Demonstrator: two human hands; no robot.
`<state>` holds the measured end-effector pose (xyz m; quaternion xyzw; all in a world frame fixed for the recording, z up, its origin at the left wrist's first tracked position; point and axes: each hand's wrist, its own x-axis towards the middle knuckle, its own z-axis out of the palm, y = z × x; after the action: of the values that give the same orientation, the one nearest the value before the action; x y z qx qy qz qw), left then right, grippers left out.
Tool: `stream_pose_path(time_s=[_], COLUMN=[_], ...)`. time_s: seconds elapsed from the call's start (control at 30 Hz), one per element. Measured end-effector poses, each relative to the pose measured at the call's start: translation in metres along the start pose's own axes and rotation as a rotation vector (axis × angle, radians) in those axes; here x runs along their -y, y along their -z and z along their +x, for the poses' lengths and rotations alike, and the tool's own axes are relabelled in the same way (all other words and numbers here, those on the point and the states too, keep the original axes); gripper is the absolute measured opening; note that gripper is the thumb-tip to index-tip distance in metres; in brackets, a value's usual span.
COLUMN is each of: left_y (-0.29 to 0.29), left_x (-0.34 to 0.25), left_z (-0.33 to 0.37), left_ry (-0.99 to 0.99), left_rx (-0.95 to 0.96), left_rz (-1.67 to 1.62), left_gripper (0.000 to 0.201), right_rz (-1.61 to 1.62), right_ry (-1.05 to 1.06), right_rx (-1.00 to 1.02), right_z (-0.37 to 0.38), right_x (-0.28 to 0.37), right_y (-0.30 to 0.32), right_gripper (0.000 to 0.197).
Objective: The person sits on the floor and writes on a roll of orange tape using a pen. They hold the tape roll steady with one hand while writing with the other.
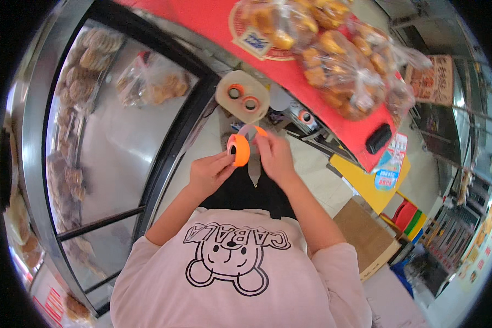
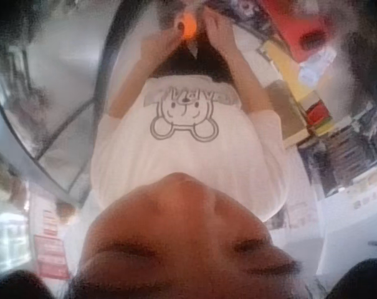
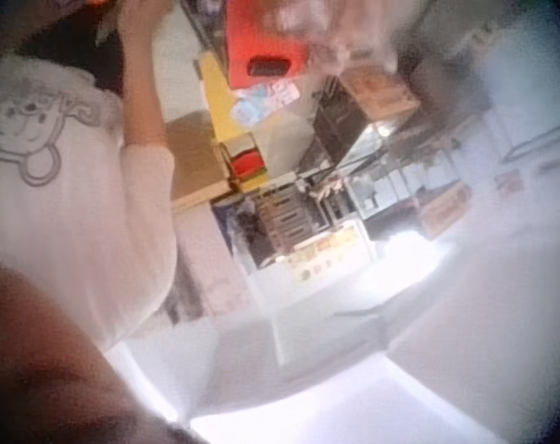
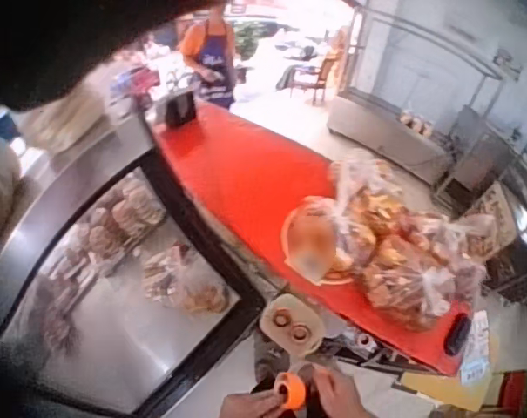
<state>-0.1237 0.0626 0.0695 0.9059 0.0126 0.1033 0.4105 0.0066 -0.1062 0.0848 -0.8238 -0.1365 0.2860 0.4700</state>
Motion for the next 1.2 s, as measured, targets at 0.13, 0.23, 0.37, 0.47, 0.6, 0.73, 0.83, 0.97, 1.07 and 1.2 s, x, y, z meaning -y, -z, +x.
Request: stream_pose_path(time_s=[0.13,0.23,0.37,0.47,0.6,0.73,0.83,0.97,1.07,1.2], left_y=[-0.031,-0.065,-0.117,-0.165,-0.223,-0.267,-0.290,-0.304,-0.305,-0.307], left_x=[-0.031,-0.066,-0.125,-0.167,-0.188,-0.191,-0.180,-0.146,-0.113,-0.068], left_z=[0.020,0.035,0.038,0.040,0.052,0.048,0.039,0.034,0.034,0.039], left_ry=[-0.251,-0.294,0.017,0.522,0.797,0.854,0.749,0.598,0.366,0.209], left_rx=[0.136,0.229,0.243,0.136,0.310,0.498,0.484,0.611,0.631,0.638], left_rz=[0.196,0.139,-0.322,-0.930,-1.151,-0.969,-1.051,-0.811,-0.661,-0.551], left_gripper=[0.030,0.030,0.029,0.023,0.017,0.011,0.015,0.017,0.016,0.013], right_rz=[0.204,-0.039,0.348,0.528,0.404,0.417,0.525,0.697,0.730,0.629], right_ry=[-0.114,-0.181,-0.091,-0.115,-0.204,-0.229,-0.221,-0.217,-0.152,-0.152], right_rx=[-0.024,0.070,-0.099,-0.090,-0.041,-0.047,-0.034,-0.109,-0.109,0.046], right_z=[-0.060,-0.087,-0.119,-0.147,-0.172,-0.192,-0.196,-0.179,-0.158,-0.130], right_x=[-0.013,-0.041,-0.084,-0.113,-0.152,-0.191,-0.222,-0.274,-0.301,-0.321], right_y=[0.033,0.075,0.115,0.154,0.208,0.232,0.226,0.211,0.198,0.180], right_gripper=[0.033,0.036,0.029,0.024,0.028,0.031,0.034,0.048,0.042,0.035])
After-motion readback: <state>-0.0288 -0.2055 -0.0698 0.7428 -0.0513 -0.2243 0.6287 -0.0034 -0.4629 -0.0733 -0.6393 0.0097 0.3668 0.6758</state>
